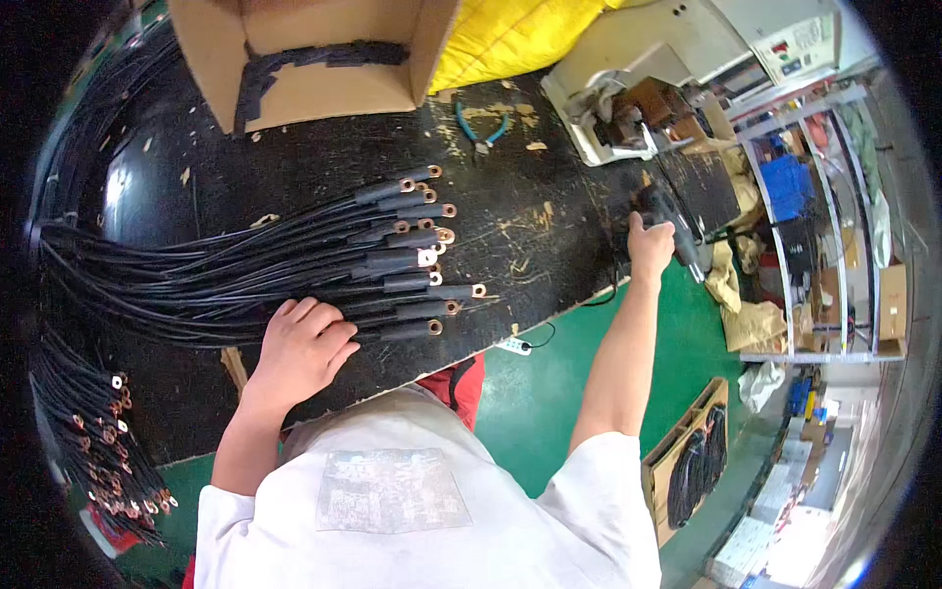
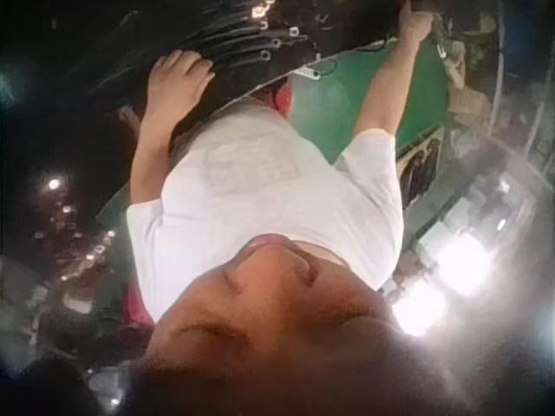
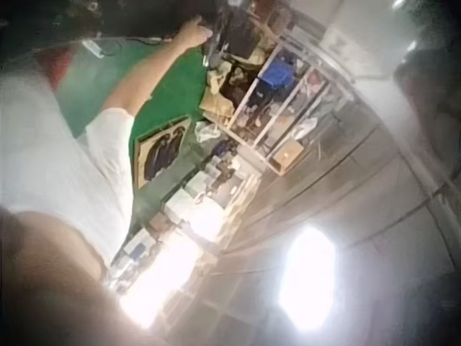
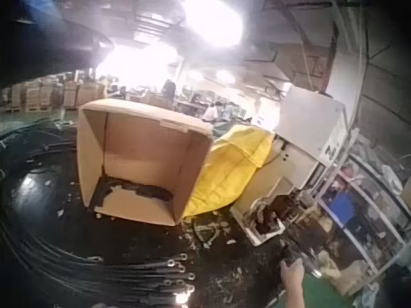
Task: The person applies heat shrink tubing to the terminal ends of thick black electrical cables using a heat gun.
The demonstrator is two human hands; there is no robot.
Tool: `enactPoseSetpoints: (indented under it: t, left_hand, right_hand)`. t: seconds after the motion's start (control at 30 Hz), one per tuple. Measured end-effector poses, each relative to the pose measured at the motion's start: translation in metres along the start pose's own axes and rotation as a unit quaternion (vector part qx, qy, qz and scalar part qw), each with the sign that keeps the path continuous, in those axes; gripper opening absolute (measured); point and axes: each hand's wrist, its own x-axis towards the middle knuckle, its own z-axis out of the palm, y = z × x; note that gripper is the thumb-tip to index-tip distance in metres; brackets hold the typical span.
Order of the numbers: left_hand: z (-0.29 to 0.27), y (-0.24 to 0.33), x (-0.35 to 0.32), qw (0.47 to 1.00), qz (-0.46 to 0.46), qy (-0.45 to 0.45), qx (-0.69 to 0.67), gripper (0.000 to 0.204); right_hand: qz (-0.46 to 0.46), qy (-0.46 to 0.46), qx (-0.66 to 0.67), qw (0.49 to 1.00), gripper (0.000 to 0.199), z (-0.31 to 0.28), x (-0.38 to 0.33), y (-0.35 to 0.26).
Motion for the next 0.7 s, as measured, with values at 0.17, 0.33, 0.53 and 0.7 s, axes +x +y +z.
enactPoseSetpoints:
  t: [0.17,0.33,0.53,0.7]
  left_hand:
    - [-0.005,-0.010,-0.003,1.000,0.013,-0.015,0.016,0.011]
    - [0.001,-0.006,-0.009,0.998,-0.007,0.021,0.050,0.009]
    - [0.000,-0.008,-0.007,1.000,-0.007,-0.003,0.006,0.006]
    - [-0.009,-0.010,-0.003,0.998,-0.009,-0.009,-0.054,0.007]
  right_hand:
    - [0.064,-0.027,0.027,0.997,0.084,0.017,0.015,0.006]
    - [0.086,-0.069,0.349,0.931,0.034,0.016,-0.017,0.010]
    - [0.111,-0.022,0.466,0.878,0.036,-0.034,-0.096,0.058]
    - [0.029,-0.139,0.660,0.738,0.067,-0.149,-0.178,0.053]
